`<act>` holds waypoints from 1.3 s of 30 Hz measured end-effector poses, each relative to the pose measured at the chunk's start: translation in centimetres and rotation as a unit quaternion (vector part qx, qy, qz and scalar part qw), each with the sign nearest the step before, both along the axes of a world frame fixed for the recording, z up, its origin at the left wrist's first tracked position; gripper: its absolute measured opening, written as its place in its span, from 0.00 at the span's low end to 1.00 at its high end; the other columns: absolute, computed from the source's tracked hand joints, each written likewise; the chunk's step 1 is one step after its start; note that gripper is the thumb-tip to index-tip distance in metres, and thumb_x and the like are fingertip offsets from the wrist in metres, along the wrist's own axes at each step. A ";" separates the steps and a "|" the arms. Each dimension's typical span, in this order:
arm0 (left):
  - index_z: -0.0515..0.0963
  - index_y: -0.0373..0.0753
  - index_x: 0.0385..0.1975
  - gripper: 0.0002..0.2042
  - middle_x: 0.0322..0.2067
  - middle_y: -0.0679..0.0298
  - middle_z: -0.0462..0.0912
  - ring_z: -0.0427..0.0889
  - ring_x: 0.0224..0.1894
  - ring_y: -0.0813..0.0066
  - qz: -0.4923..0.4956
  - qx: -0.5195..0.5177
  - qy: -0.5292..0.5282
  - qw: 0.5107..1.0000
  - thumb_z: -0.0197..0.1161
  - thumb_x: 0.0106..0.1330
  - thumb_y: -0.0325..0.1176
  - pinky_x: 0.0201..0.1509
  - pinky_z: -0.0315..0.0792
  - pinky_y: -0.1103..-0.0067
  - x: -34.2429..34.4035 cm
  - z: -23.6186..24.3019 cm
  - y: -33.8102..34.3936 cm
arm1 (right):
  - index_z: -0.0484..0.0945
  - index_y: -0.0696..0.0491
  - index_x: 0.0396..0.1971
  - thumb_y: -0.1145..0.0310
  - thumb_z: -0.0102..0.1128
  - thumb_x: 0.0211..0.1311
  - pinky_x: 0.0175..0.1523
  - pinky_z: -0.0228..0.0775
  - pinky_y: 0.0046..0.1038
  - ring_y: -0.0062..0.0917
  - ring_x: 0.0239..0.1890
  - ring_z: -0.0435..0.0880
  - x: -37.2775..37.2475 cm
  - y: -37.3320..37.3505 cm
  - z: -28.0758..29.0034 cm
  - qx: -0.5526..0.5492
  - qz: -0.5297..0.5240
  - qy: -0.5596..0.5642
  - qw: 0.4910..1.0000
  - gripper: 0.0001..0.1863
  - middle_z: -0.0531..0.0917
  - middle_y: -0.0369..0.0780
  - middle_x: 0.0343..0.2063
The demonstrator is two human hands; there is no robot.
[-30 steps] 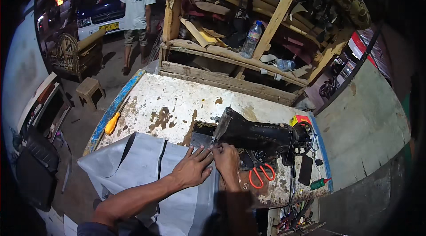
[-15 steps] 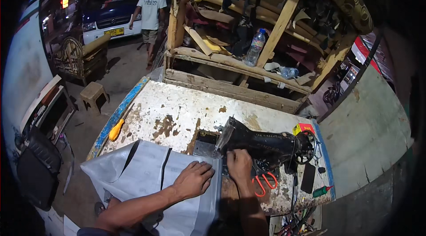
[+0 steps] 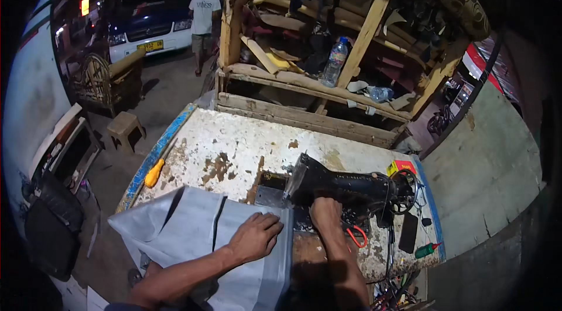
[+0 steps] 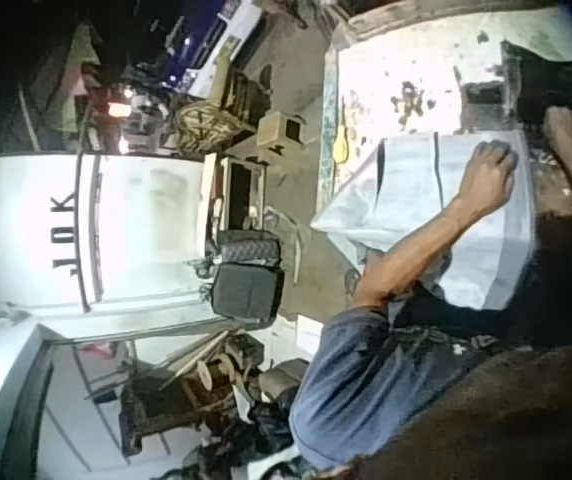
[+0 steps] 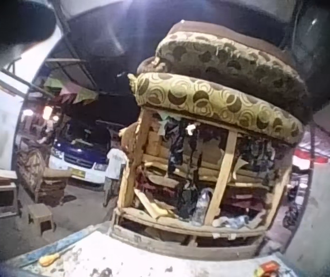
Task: The person cuts fabric using scissors, folds and aligns the material by hand, and stitches it along the edge using a sewing machine.
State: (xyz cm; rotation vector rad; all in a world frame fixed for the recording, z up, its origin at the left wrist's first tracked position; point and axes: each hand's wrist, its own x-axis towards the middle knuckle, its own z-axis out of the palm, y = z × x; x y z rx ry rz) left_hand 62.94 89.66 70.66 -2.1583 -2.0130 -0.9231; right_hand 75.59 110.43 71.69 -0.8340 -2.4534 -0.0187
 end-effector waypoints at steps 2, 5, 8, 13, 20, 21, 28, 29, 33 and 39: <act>0.78 0.35 0.50 0.18 0.53 0.51 0.79 0.79 0.54 0.52 0.006 -0.018 -0.028 0.999 0.63 0.59 0.28 0.63 0.71 0.60 0.4 -0.1 0.1 | 0.81 0.57 0.46 0.68 0.54 0.64 0.49 0.75 0.49 0.52 0.44 0.83 1.5 -3.3 1.2 -0.097 0.024 0.020 0.995 0.15 0.84 0.55 0.40; 0.77 0.35 0.53 0.19 0.54 0.50 0.79 0.78 0.56 0.51 -0.008 -0.017 -0.049 0.999 0.63 0.60 0.29 0.65 0.70 0.60 0.1 -0.5 0.3 | 0.81 0.57 0.45 0.58 0.63 0.64 0.46 0.75 0.48 0.52 0.41 0.83 2.9 -7.4 0.8 -0.150 0.004 0.012 0.989 0.18 0.82 0.53 0.34; 0.77 0.36 0.56 0.21 0.55 0.49 0.78 0.78 0.58 0.50 -0.025 -0.039 -0.061 0.997 0.62 0.61 0.29 0.67 0.69 0.59 -0.4 -0.4 0.4 | 0.81 0.56 0.37 0.57 0.63 0.64 0.43 0.75 0.48 0.51 0.40 0.84 1.7 -7.9 -0.2 -0.224 -0.029 0.008 0.974 0.16 0.83 0.52 0.35; 0.75 0.36 0.57 0.20 0.57 0.48 0.76 0.75 0.61 0.46 -0.023 -0.065 -0.067 0.995 0.61 0.65 0.30 0.70 0.65 0.55 -0.9 0.4 0.5 | 0.80 0.55 0.33 0.58 0.61 0.65 0.43 0.75 0.47 0.50 0.37 0.85 0.0 -7.3 0.7 -0.270 -0.066 -0.012 0.960 0.14 0.85 0.51 0.34; 0.77 0.39 0.51 0.17 0.50 0.49 0.77 0.72 0.59 0.51 0.271 -0.068 0.050 0.959 0.63 0.65 0.39 0.68 0.55 0.49 -6.6 1.1 -4.4 | 0.80 0.56 0.32 0.61 0.58 0.65 0.44 0.76 0.49 0.51 0.36 0.85 -0.8 -7.5 -0.5 -0.232 -0.112 0.034 0.966 0.12 0.85 0.51 0.35; 0.78 0.40 0.49 0.16 0.47 0.50 0.76 0.72 0.56 0.51 0.270 -0.100 0.036 0.957 0.63 0.65 0.40 0.66 0.57 0.51 -7.8 2.1 -5.0 | 0.80 0.56 0.32 0.62 0.57 0.65 0.44 0.76 0.49 0.51 0.36 0.85 -1.1 -7.7 -0.8 -0.227 -0.113 0.041 0.967 0.12 0.85 0.51 0.35; 0.78 0.39 0.41 0.10 0.38 0.54 0.73 0.71 0.48 0.53 0.182 -0.085 -0.032 0.979 0.64 0.65 0.36 0.52 0.61 0.58 -13.4 -0.4 -1.9 | 0.81 0.56 0.34 0.60 0.58 0.64 0.43 0.76 0.47 0.50 0.36 0.85 -1.6 -7.4 -1.0 -0.217 -0.149 0.060 0.963 0.13 0.86 0.50 0.35; 0.78 0.38 0.40 0.09 0.38 0.54 0.73 0.71 0.48 0.53 0.157 -0.097 -0.043 0.982 0.64 0.65 0.35 0.51 0.61 0.58 -13.7 -0.2 -1.3 | 0.81 0.56 0.35 0.60 0.57 0.64 0.44 0.76 0.47 0.49 0.37 0.85 -1.6 -7.0 -1.4 -0.213 -0.154 0.063 0.963 0.14 0.86 0.50 0.35; 0.77 0.38 0.41 0.09 0.42 0.53 0.74 0.72 0.49 0.52 0.135 -0.105 -0.046 0.984 0.63 0.65 0.33 0.52 0.63 0.55 -16.1 -0.8 0.1 | 0.82 0.56 0.34 0.60 0.58 0.64 0.45 0.76 0.47 0.49 0.38 0.85 -2.9 -6.8 -1.1 -0.232 -0.186 0.051 0.953 0.14 0.86 0.50 0.35; 0.79 0.39 0.39 0.08 0.46 0.51 0.75 0.69 0.54 0.47 0.185 -0.095 0.015 0.978 0.63 0.62 0.31 0.54 0.63 0.54 -14.8 1.1 0.9 | 0.82 0.55 0.30 0.59 0.59 0.62 0.45 0.76 0.47 0.47 0.39 0.86 -2.7 -6.9 -1.1 -0.243 -0.190 0.079 0.948 0.14 0.86 0.49 0.34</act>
